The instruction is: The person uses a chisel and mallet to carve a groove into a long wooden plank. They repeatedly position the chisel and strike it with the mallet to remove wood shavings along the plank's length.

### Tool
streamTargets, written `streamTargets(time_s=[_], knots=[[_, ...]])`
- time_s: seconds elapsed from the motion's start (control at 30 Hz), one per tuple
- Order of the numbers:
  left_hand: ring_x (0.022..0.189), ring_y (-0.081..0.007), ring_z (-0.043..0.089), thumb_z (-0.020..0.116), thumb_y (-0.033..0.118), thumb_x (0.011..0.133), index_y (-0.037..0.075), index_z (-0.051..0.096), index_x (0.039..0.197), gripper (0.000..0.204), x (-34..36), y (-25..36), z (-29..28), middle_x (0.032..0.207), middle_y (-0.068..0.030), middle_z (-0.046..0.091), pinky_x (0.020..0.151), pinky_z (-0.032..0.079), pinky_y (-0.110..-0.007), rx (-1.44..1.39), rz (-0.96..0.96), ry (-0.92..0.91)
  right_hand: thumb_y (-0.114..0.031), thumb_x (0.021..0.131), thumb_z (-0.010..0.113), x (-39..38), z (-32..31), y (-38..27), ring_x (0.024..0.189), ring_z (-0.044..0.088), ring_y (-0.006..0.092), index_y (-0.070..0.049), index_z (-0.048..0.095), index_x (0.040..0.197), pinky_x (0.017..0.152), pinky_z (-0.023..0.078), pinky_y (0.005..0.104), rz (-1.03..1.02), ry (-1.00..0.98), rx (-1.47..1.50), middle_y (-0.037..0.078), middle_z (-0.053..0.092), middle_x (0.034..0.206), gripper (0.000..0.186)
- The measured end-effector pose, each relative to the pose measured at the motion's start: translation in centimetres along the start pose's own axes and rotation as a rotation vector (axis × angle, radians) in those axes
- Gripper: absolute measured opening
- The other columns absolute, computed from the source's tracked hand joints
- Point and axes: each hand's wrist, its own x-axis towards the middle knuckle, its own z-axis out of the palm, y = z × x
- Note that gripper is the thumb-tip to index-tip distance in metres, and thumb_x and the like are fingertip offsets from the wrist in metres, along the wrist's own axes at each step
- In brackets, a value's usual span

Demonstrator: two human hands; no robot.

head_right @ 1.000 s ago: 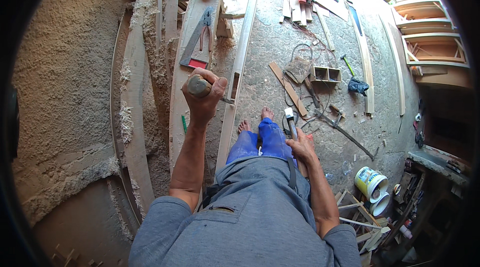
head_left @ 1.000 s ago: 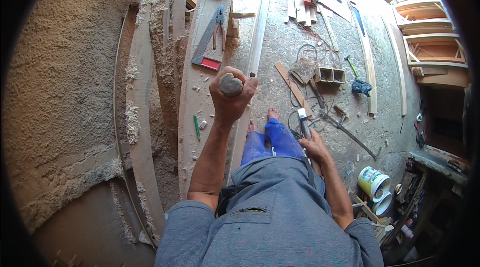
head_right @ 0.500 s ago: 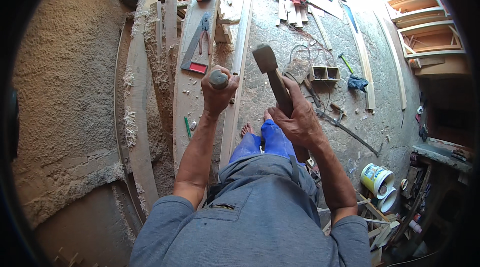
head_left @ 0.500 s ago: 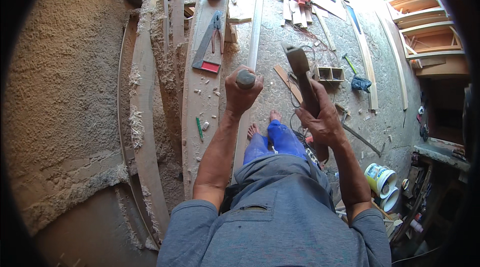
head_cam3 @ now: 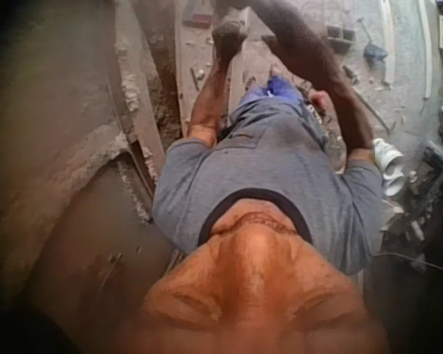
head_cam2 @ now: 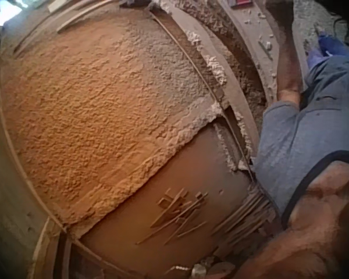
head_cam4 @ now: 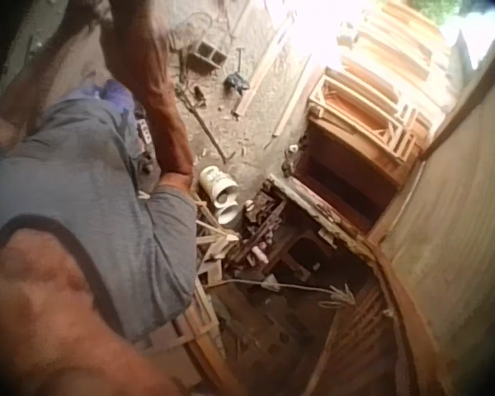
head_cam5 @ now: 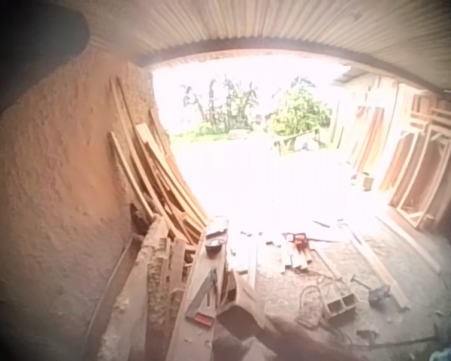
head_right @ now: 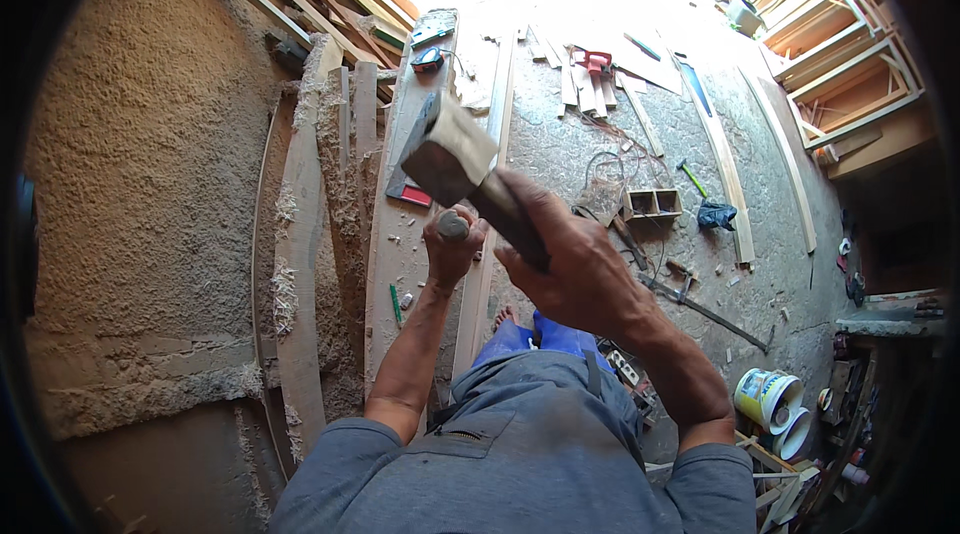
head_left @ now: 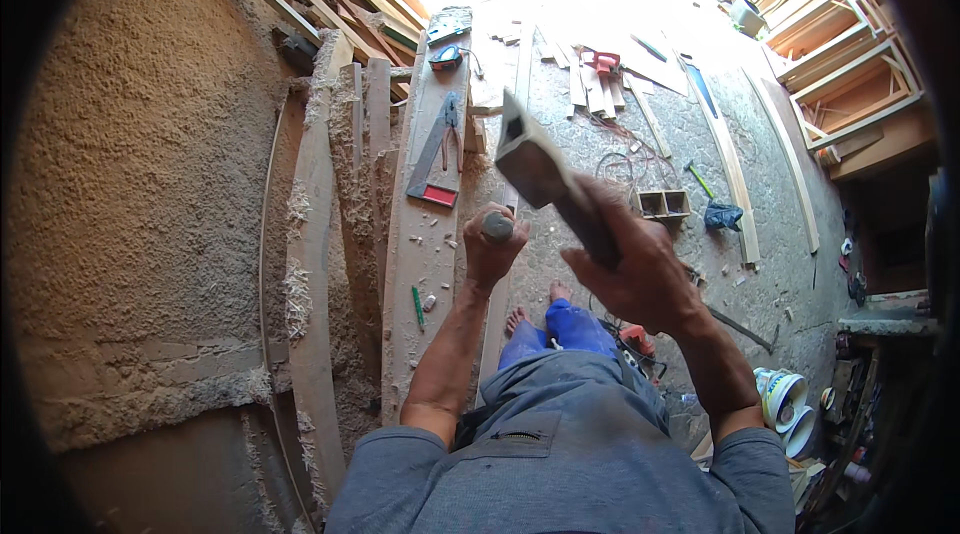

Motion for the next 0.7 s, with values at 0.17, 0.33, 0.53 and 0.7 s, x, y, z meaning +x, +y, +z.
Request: streamTargets(time_s=[0.17,0.33,0.53,0.7], knots=[[0.074,-0.013,0.069,0.082,0.007,0.077,0.004,0.064,0.086,0.02,-0.3,-0.3,0.0,0.076,-0.0063,0.067,0.069,0.056,-0.034,-0.083,-0.093,-0.043,-0.013,0.101,0.065,4.5,-7.0,-7.1,0.055,0.056,0.0136,0.0,0.056,0.122,0.053,0.05,0.0302,-0.278,0.825,0.385,0.005,0.057,0.068,0.026],[0.076,-0.0128,0.069,0.083,0.007,0.076,0.005,0.064,0.087,0.022,-0.4,-2.3,0.3,0.079,-0.0047,0.068,0.07,0.056,-0.033,0.024,0.065,-0.085,-0.001,0.088,0.061,-0.5,3.8,1.1,0.082,0.07,0.0451,0.001,0.039,0.148,0.069,0.052,0.0556,0.076,-0.423,-0.479,0.029,0.066,0.09,0.064],[0.071,-0.0045,0.059,0.085,0.01,0.083,0.005,0.071,0.084,0.015,2.6,-2.4,-1.0,0.078,0.0004,0.069,0.064,0.051,-0.027,-0.156,-0.153,-0.194,-0.01,0.092,0.064,-3.4,5.2,3.4,0.091,0.068,0.0497,-0.001,0.039,0.148,0.082,0.052,0.0536,0.294,-0.151,0.015,0.032,0.067,0.096,0.062],[0.062,-0.0073,0.059,0.085,0.013,0.085,0.006,0.063,0.073,0.026,4.3,-1.1,1.5,0.066,-0.0005,0.065,0.061,0.05,-0.03,-0.108,-0.261,-0.038,-0.012,0.089,0.07,-3.4,6.4,5.5,0.088,0.068,0.0297,-0.006,0.043,0.15,0.084,0.053,0.0417,0.49,-0.03,0.198,0.019,0.069,0.103,0.067]])
